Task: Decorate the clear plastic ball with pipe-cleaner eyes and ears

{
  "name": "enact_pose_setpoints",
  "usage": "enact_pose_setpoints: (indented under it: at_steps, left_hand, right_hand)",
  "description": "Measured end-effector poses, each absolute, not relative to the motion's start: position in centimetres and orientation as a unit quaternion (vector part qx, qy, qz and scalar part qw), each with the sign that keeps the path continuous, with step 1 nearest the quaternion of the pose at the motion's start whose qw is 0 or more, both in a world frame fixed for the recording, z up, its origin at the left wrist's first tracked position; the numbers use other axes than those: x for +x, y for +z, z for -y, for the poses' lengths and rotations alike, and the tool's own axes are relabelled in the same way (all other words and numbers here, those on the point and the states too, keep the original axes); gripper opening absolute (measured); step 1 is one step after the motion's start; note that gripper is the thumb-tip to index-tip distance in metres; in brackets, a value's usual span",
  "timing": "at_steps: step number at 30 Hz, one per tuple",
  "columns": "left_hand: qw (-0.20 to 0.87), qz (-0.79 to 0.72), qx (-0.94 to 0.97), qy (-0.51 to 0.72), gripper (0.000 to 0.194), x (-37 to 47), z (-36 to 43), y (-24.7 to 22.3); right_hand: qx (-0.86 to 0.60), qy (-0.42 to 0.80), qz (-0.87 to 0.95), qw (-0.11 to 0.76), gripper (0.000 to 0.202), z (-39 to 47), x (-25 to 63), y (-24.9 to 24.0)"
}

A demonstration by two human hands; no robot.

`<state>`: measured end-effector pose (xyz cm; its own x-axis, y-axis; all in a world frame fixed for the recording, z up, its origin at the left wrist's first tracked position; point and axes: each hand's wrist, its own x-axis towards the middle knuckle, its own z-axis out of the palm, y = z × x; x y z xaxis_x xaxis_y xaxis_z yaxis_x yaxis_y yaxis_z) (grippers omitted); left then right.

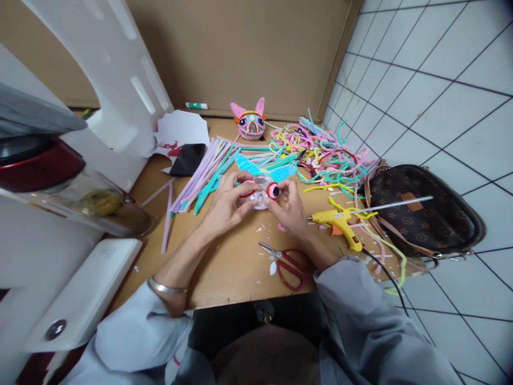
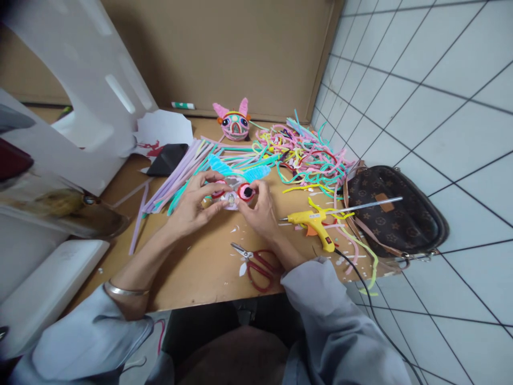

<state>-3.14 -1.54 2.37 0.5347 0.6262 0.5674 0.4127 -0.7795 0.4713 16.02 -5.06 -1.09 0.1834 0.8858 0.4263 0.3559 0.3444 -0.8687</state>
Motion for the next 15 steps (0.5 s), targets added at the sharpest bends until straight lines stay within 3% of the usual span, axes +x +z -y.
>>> enact_pose_setpoints:
  at_steps: [15]
  left_hand:
    - [0.138, -0.297, 0.861, 0.388, 0.032, -3.19, 1.27, 2.05]
  right_hand:
    - [-0.52, 0.198, 0.645, 0.524, 0.033, 5.31, 16.58, -0.49]
